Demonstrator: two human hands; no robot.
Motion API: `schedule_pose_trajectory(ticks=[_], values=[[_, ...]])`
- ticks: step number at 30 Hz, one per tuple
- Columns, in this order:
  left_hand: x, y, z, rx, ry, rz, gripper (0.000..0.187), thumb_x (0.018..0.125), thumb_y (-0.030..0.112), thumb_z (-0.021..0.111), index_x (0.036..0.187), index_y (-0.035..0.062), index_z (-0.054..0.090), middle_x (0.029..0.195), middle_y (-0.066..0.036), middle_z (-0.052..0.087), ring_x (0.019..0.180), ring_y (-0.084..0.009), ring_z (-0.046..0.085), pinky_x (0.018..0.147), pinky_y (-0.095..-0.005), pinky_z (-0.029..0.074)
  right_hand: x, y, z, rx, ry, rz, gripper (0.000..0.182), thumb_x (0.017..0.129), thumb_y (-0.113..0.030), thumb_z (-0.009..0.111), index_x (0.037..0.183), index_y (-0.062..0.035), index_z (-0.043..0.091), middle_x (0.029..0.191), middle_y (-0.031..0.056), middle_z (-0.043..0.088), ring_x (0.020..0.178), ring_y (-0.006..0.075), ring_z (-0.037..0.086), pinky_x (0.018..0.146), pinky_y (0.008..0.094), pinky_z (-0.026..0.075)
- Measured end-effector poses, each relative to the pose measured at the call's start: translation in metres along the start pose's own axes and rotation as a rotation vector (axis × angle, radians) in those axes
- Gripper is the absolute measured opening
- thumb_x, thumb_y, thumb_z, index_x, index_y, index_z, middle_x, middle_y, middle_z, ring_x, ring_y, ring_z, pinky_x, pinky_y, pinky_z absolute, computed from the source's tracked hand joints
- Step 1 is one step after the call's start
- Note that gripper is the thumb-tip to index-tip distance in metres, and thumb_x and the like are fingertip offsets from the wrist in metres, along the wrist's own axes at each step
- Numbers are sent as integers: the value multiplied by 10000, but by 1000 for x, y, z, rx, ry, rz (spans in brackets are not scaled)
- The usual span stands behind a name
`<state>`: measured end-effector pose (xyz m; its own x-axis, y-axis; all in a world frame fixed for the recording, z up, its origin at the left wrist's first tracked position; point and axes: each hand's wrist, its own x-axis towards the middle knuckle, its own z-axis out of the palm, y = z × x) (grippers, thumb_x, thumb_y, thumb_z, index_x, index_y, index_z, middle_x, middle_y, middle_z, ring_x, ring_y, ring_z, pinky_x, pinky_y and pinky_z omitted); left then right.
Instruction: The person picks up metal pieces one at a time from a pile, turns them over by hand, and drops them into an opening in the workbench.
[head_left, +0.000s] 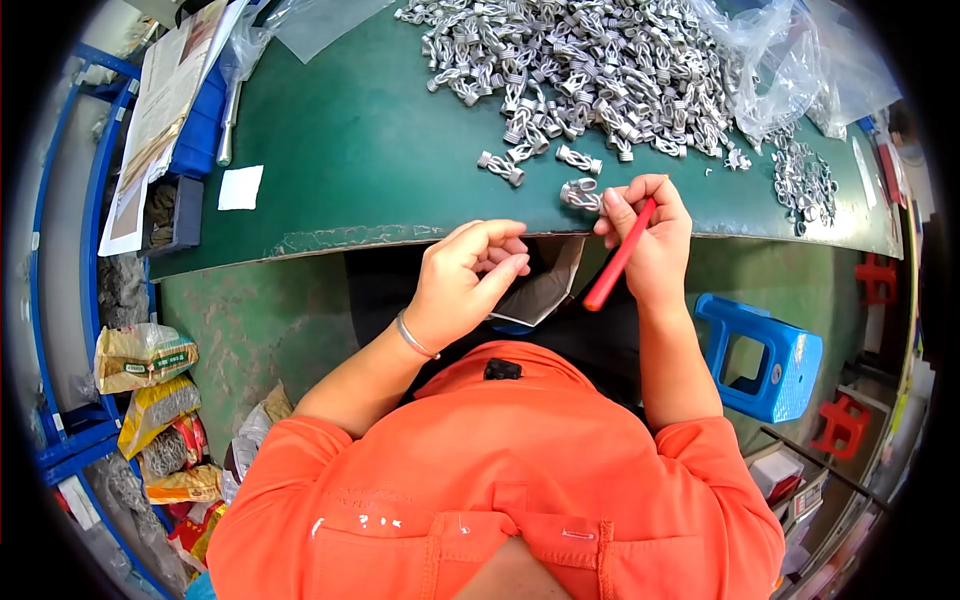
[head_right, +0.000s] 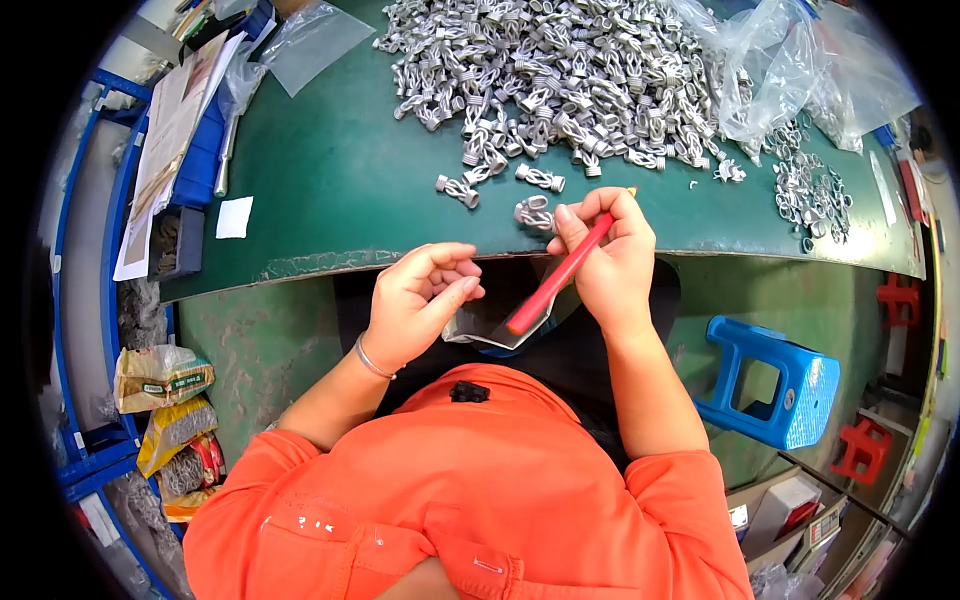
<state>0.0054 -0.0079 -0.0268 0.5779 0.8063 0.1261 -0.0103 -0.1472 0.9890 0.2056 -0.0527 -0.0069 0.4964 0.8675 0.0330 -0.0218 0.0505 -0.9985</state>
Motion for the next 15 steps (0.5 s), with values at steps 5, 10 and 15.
schedule_pose_trajectory(ticks=[5,10,15], values=[[12,6,12,-300,27,-156,343,874,-16,591,1203,-68,509,963,-121,626,793,-168,653,693,-262,551,-5,0,1,344,-133,123,147,885,-38,605,868,-53,459,810,77,620,623,113,615,511,213,498],[20,3,15,-352,64,-149,329,877,9,601,1187,-68,521,938,-126,635,786,-177,657,692,-268,556,-6,15,5,316,-232,13,153,881,2,591,875,-49,447,891,121,638,718,125,622,614,222,527],[24,3,15,-348,95,-143,304,886,22,592,1172,-63,531,944,-128,636,803,-187,662,707,-271,558,-8,16,10,235,-228,-68,166,869,29,593,876,-41,442,948,145,631,758,131,621,656,228,535]])
